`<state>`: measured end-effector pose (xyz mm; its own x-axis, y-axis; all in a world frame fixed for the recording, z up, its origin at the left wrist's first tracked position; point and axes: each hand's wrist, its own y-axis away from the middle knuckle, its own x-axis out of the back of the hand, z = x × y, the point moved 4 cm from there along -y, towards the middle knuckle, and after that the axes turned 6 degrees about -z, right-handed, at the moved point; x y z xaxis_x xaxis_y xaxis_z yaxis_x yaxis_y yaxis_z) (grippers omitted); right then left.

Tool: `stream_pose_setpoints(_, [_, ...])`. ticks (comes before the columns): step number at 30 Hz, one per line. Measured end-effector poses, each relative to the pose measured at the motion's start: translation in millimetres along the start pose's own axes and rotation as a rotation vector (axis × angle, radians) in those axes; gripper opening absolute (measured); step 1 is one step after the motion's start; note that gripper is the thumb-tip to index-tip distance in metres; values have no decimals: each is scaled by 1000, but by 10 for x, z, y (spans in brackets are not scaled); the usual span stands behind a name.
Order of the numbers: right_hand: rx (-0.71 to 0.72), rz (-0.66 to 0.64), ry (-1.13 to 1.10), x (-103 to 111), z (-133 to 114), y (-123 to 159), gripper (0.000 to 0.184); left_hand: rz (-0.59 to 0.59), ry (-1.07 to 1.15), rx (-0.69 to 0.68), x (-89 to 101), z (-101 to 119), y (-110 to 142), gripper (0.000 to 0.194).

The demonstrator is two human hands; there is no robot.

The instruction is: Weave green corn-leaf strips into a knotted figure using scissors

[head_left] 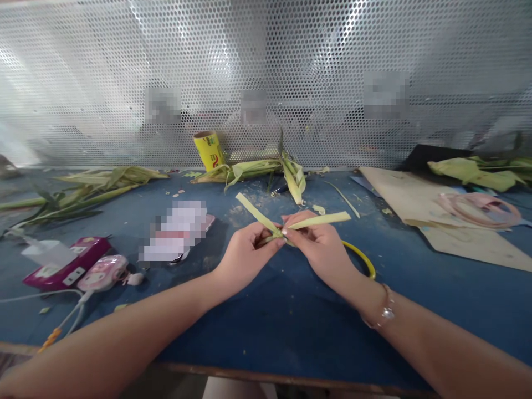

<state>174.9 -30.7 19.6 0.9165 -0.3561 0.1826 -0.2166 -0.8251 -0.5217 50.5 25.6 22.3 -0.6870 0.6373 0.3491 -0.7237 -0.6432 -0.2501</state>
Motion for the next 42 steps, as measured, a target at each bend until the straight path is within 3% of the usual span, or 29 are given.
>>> stream_pose_setpoints(4, [114,24,31,-8,-109,20,9,5,-54,-19,3,34,27,18])
stream_pose_setpoints(9, [29,25,30,-30,-99,34,12,-10,4,-52,-10,44,43,19])
stream_pose_setpoints(26, [-183,16,-425,-117,68,74,9,-27,76,-37,-16,19,40,17])
stream_pose_setpoints(32, [-266,-15,-445,-126,117,47,12,66,68,33,10,2,25,18])
stream_pose_setpoints(36, [-219,-124,-341,-140,68,37,20,54,225,8,3,-5,23,14])
stream_pose_setpoints(39, [-197,-115,-272,-130,32,38,21,-5,452,-52,-9,-11,13,9])
stream_pose_setpoints(42, [-170,-102,-189,-125,0,49,19,47,556,-4,9,-54,-7,8])
